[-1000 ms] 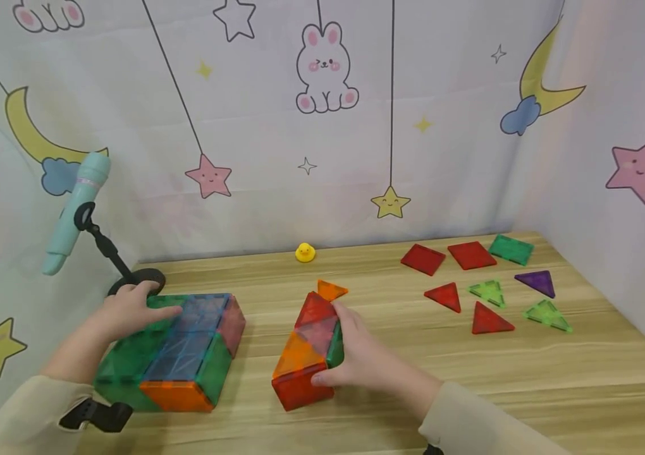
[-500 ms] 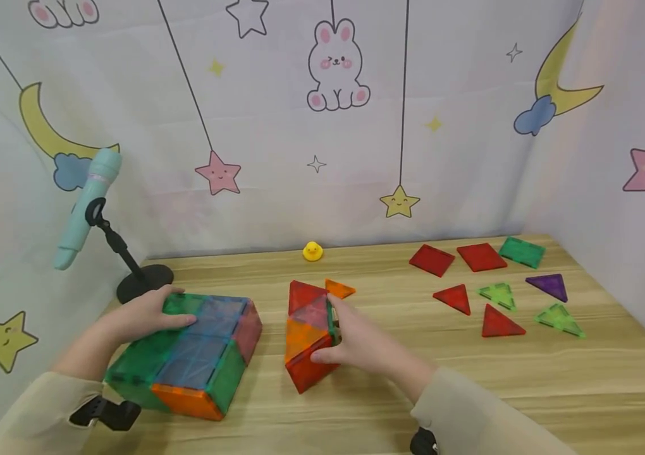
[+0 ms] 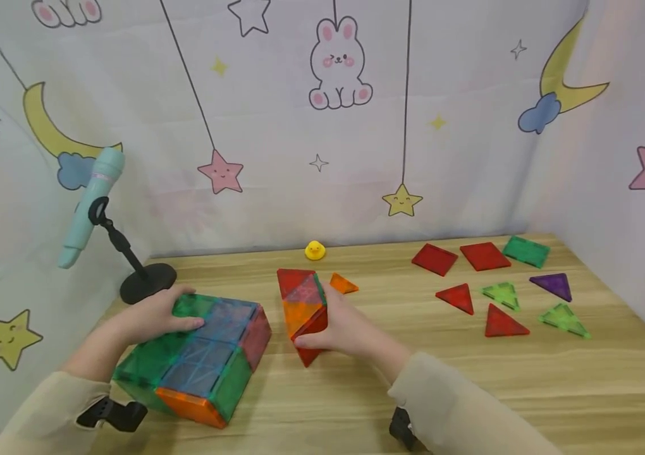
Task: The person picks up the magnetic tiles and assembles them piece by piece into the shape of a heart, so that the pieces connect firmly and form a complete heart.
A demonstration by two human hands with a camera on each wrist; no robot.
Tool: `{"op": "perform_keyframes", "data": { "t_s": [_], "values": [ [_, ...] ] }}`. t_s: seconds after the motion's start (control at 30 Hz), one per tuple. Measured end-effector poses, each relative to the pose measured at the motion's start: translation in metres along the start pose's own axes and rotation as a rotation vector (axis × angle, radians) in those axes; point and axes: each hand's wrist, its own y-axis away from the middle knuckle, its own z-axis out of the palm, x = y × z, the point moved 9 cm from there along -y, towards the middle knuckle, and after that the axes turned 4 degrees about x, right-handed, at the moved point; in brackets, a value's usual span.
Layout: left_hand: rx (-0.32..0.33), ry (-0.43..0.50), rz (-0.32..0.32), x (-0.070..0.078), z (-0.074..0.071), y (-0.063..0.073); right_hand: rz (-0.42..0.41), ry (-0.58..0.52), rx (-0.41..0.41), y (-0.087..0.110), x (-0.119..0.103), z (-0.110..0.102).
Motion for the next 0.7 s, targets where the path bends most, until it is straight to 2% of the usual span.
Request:
{"op": "perform_keyframes", "data": {
  "t_s": [0.17,0.33,0.47,0.57,0.7],
  "values": [
    [-0.014,0.008,0.052,0.009,0.006,-0.004,-0.039,0.026,0.005,-0.011,-0.004,0.008],
    [-0.041,0.074,0.098,0.023,0.012,-0.004,-0.063,0.018,-0.045,-0.022,-0.004,0.016],
    [-0.038,0.096,0.131,0.031,0.014,-0.004,-0.063,-0.045,-0.124,-0.028,-0.006,0.024],
    [-0.034,0.1,0.147,0.036,0.016,-0.004,-0.108,-0.118,-0.193,-0.027,-0.011,0.031],
    [-0.037,0.171,0.151,0.034,0.02,-0.004,-0.169,-0.167,-0.237,-0.02,-0.014,0.036]
  ]
}}
